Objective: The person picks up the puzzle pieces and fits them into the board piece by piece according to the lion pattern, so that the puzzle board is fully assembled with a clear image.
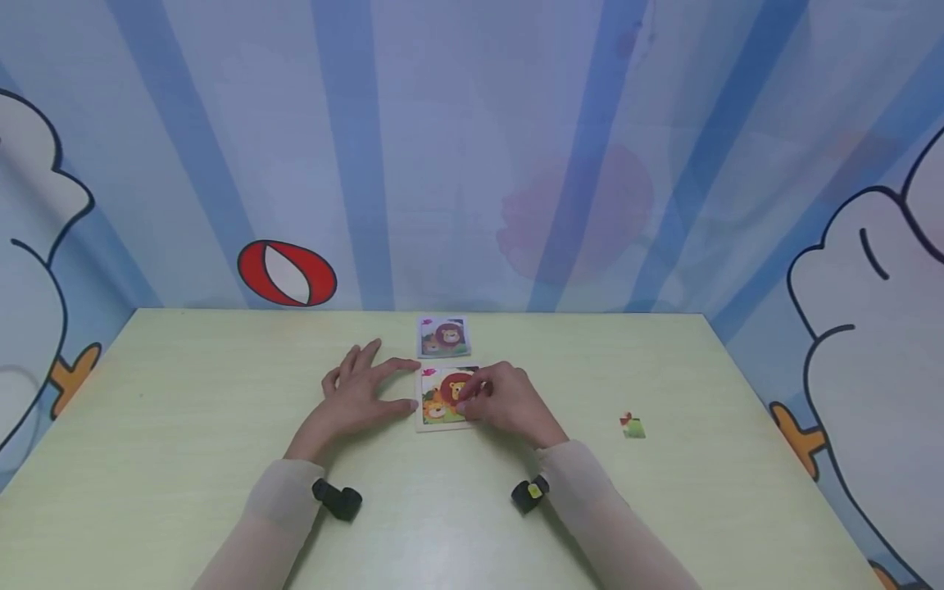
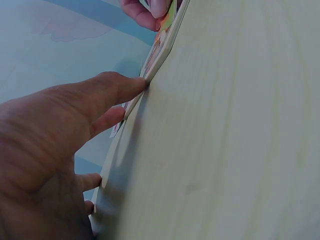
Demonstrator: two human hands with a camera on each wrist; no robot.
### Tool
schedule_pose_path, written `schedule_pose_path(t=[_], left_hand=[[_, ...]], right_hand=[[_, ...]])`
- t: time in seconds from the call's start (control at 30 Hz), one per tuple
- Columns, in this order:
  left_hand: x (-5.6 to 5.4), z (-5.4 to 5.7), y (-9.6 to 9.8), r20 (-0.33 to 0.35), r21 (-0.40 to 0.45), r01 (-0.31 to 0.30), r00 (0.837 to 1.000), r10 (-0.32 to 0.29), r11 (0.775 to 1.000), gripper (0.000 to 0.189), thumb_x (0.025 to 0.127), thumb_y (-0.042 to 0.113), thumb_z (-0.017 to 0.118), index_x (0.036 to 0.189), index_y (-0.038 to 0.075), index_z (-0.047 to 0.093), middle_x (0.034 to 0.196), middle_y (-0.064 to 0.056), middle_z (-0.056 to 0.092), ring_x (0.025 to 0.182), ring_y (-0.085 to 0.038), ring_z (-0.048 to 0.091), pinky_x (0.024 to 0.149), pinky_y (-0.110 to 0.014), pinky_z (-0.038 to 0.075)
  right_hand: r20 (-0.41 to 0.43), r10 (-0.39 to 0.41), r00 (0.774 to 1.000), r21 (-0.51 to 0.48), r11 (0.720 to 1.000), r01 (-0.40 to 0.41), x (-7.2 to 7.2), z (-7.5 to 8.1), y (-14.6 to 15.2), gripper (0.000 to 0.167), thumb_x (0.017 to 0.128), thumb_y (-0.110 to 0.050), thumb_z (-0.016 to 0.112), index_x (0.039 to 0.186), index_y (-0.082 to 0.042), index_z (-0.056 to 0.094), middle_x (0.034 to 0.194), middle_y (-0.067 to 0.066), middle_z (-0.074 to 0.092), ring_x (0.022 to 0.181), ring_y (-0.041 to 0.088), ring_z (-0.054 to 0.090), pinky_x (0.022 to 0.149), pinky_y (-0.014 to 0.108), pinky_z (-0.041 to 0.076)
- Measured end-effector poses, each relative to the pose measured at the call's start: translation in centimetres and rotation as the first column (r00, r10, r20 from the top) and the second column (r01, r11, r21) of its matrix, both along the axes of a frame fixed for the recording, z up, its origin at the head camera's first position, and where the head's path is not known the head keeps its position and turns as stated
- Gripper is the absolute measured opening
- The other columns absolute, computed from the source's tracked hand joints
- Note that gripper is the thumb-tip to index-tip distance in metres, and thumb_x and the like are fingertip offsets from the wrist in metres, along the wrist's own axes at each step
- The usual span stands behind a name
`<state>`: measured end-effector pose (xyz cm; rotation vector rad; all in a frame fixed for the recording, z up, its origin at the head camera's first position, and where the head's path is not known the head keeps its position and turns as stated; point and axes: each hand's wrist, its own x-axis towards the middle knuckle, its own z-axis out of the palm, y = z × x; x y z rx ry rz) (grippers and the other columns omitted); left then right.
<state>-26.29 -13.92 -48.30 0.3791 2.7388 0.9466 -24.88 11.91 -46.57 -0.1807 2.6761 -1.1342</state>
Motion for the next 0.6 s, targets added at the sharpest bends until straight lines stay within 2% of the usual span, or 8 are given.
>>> schedule_pose_path(t=[0.17, 0.33, 0.6], left_hand=[[0.00, 0.00, -0.03, -0.001, 0.004, 0.001, 1.000, -0.001, 1.000, 0.060, 0.095, 0.042, 0.076, 0.152, 0.033, 0.059, 0.181, -0.023, 0.008, 0.165, -0.056, -0.004, 0.122, -0.083, 0.002], [0.07, -0.01, 0.06, 0.004, 0.008, -0.005, 1.000, 0.005, 1.000, 0.061, 0.094, 0.042, 0.077, 0.151, 0.032, 0.059, 0.181, -0.023, 0.008, 0.165, -0.055, -0.005, 0.123, -0.082, 0.002], [0.03, 0.06, 0.07, 0.015, 0.001, -0.009, 1.000, 0.009, 1.000, 0.061, 0.094, 0.041, 0.077, 0.152, 0.033, 0.058, 0.181, -0.022, 0.007, 0.165, -0.055, -0.006, 0.123, -0.082, 0.001]], right_hand=[[0.047, -0.022, 0.999, 0.055, 0.998, 0.020, -0.32, 0.45, -0.40, 0.008, 0.090, -0.020, 0.086, 0.089, -0.017, 0.078, 0.094, 0.004, 0.072, 0.083, 0.021, 0.060, 0.067, 0.029, 0.045], [0.062, -0.020, 0.998, 0.066, 0.998, 0.016, -0.48, 0.56, -0.47, 0.010, 0.089, -0.019, 0.086, 0.086, -0.016, 0.077, 0.098, 0.005, 0.072, 0.083, 0.020, 0.059, 0.065, 0.028, 0.044], [0.011, 0.008, 1.000, 0.065, 0.998, -0.009, -0.25, -0.37, 0.13, 0.016, 0.090, -0.022, 0.087, 0.084, -0.016, 0.074, 0.081, 0.000, 0.063, 0.074, 0.017, 0.053, 0.064, 0.029, 0.040]])
